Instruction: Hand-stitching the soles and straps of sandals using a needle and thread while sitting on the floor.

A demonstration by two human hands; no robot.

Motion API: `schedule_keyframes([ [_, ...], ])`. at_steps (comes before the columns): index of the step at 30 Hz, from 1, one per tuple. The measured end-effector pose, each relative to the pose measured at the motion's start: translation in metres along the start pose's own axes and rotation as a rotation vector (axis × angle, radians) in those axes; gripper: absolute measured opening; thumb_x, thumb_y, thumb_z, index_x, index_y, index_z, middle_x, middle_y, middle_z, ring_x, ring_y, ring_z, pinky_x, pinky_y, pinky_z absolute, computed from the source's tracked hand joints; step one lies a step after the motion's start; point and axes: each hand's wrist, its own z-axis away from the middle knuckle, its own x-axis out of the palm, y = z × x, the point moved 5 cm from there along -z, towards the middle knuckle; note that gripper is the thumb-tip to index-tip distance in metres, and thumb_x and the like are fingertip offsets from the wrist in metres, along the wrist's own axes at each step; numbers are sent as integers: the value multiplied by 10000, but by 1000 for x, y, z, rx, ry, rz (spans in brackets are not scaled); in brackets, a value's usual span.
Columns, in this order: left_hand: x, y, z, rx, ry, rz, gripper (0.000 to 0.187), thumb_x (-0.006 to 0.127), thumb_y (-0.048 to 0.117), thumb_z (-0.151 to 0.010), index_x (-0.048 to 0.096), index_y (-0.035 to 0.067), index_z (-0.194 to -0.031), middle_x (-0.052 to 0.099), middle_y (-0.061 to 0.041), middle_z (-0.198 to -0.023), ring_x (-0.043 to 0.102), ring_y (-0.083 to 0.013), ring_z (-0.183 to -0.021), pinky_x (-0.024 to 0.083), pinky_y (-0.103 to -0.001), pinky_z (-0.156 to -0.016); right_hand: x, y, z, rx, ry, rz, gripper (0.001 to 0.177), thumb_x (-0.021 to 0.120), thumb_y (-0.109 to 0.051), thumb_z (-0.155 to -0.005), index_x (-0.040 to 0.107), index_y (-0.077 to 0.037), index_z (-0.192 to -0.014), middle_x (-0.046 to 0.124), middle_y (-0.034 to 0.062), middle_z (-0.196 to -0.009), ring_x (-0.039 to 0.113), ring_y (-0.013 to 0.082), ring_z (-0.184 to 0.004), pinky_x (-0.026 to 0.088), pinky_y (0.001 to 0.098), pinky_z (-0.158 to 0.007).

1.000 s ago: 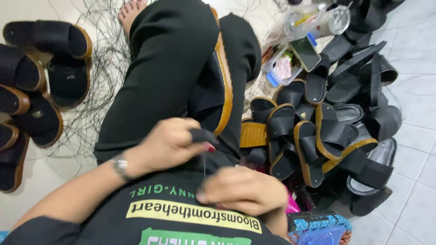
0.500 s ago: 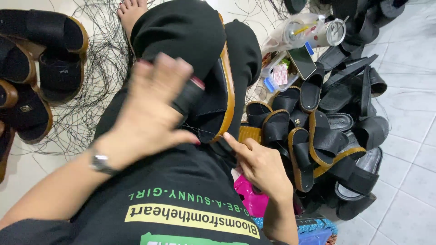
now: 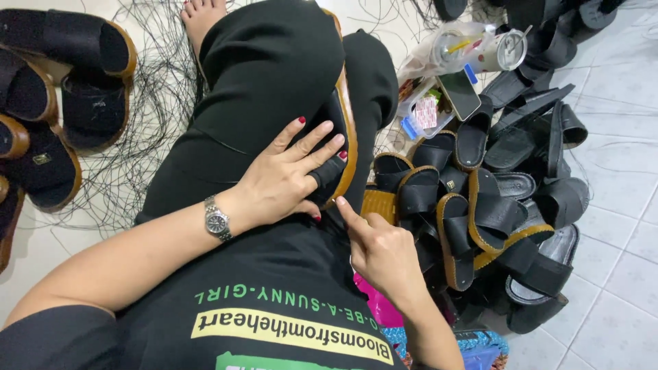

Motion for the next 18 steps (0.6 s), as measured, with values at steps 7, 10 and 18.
schedule_keyframes([
  [7, -1, -4, -1, 36, 12, -48, 701, 792, 543, -620, 745, 27, -1094, 482, -109, -1584, 230, -309, -1539, 92, -466, -1260, 1, -3, -12, -61, 70, -54, 455, 688, -22, -773, 717, -67, -1225, 680, 70, -791, 578, 225, -461, 472, 341, -441],
  [10, -10, 5, 21, 29, 116, -45, 671, 756, 576, -729, 764, 51, -1146, 488, -114, -1568, 275, -353, -1512, 86, -545, -1224, 1, -8, 1, -126, 132, -107, 426, 709, -13, -800, 700, -42, -1225, 694, 82, -826, 597, 216, -497, 479, 335, -459],
  [18, -37, 21, 55, -337, 186, 943, 232, 854, 163, -789, 774, 98, -997, 761, -55, -1187, 717, -282, -1074, 545, -397, -885, 26, 4, 23, -52, 280, -17, 313, 642, -276, -954, 644, -175, -1250, 753, -13, -855, 737, 212, -720, 592, 349, -625],
])
